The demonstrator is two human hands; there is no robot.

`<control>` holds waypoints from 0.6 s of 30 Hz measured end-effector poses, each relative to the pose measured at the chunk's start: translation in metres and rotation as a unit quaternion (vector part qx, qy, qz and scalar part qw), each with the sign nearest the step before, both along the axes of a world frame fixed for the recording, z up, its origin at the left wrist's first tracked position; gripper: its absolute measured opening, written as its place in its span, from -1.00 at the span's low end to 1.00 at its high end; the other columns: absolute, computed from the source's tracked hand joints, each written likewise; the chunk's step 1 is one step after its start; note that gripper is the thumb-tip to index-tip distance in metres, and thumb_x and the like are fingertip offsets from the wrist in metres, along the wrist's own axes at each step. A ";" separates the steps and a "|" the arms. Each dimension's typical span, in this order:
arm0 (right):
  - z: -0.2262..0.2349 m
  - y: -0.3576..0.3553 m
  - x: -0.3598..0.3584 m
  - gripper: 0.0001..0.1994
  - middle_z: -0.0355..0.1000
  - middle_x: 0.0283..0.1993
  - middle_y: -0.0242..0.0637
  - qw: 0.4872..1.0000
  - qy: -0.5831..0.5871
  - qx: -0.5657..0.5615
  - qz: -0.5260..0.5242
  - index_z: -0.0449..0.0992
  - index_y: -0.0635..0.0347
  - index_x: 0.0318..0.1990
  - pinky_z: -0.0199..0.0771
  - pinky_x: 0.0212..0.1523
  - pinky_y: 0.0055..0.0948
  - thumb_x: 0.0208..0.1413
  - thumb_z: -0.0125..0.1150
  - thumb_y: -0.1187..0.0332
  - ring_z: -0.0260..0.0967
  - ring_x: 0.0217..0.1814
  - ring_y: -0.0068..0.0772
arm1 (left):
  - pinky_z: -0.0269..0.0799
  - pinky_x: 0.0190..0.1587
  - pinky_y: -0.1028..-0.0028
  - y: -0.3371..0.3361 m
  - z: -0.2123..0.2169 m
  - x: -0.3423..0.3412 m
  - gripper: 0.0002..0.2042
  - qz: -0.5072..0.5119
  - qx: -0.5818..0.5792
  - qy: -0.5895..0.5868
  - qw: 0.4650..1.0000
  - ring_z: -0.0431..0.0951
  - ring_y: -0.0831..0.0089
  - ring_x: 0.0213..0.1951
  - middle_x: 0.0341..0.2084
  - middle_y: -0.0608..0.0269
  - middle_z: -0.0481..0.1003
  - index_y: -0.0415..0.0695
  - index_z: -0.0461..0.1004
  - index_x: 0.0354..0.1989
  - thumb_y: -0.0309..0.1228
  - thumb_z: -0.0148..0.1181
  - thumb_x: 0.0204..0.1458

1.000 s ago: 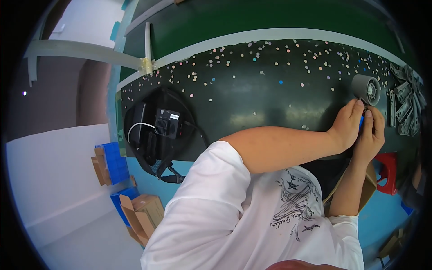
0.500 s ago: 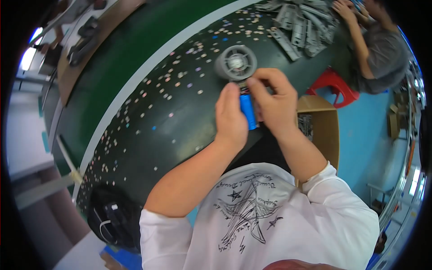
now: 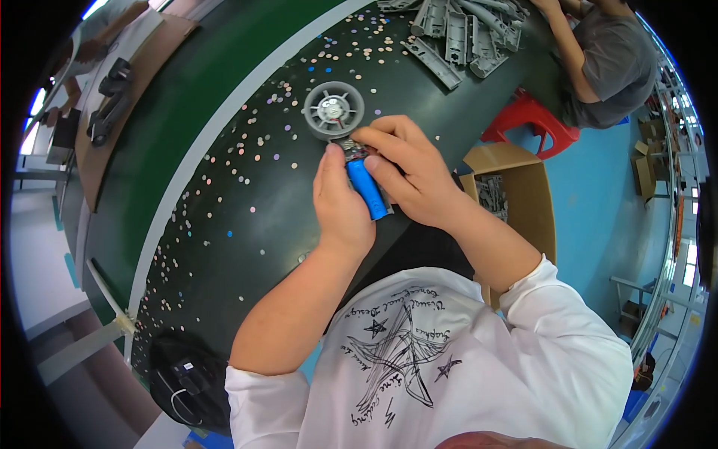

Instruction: The person assembles portable fans by fitting plastic casing pieces over the internal battery and motor assemblies by hand and placing the completed fans onto the conveyor belt.

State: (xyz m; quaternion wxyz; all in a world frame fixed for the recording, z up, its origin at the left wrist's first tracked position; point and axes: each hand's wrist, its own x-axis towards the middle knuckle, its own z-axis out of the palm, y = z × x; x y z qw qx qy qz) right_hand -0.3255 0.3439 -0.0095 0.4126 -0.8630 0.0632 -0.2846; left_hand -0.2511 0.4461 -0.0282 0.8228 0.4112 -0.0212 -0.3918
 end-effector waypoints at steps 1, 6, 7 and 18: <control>-0.002 0.001 0.000 -0.69 0.35 -0.05 -0.16 0.993 0.028 0.112 0.025 0.41 0.27 0.07 0.40 -0.22 -0.41 0.15 0.07 0.48 0.35 -0.21 -0.39 | 0.40 -0.41 0.53 0.001 0.000 0.002 -0.65 -0.004 -0.001 -0.001 1.000 0.43 0.56 -0.42 -0.37 0.27 0.43 -0.20 0.35 -0.18 -0.16 -0.26 0.30; -0.007 -0.005 -0.005 -0.65 0.34 0.01 -0.18 0.984 -0.053 0.165 0.035 0.38 0.28 0.10 0.34 -0.05 -0.44 0.14 0.07 0.46 0.32 -0.13 -0.44 | 0.45 -0.56 0.44 0.003 0.002 0.005 -0.60 -0.054 -0.039 -0.014 0.998 0.46 0.43 -0.52 -0.40 0.17 0.43 -0.24 0.32 -0.16 -0.14 -0.34 0.30; -0.007 -0.008 -0.008 -0.67 0.36 -0.02 -0.17 0.991 -0.049 0.124 0.025 0.42 0.27 0.06 0.37 -0.07 -0.40 0.13 0.10 0.44 0.32 -0.08 -0.37 | 0.46 -0.56 0.45 0.003 0.002 0.005 -0.58 -0.057 -0.043 -0.018 0.997 0.46 0.44 -0.52 -0.40 0.17 0.43 -0.25 0.33 -0.12 -0.13 -0.34 0.30; -0.004 0.004 -0.016 -0.71 0.33 -0.05 -0.14 0.998 -0.051 0.002 0.031 0.50 0.32 -0.01 0.30 0.01 -0.36 0.12 0.12 0.43 0.30 -0.13 -0.28 | 0.39 0.02 0.32 0.001 0.004 0.003 -0.54 -0.033 -0.030 -0.036 0.998 0.49 0.31 -0.11 -0.15 0.06 0.46 -0.30 0.33 0.03 -0.18 -0.40 0.30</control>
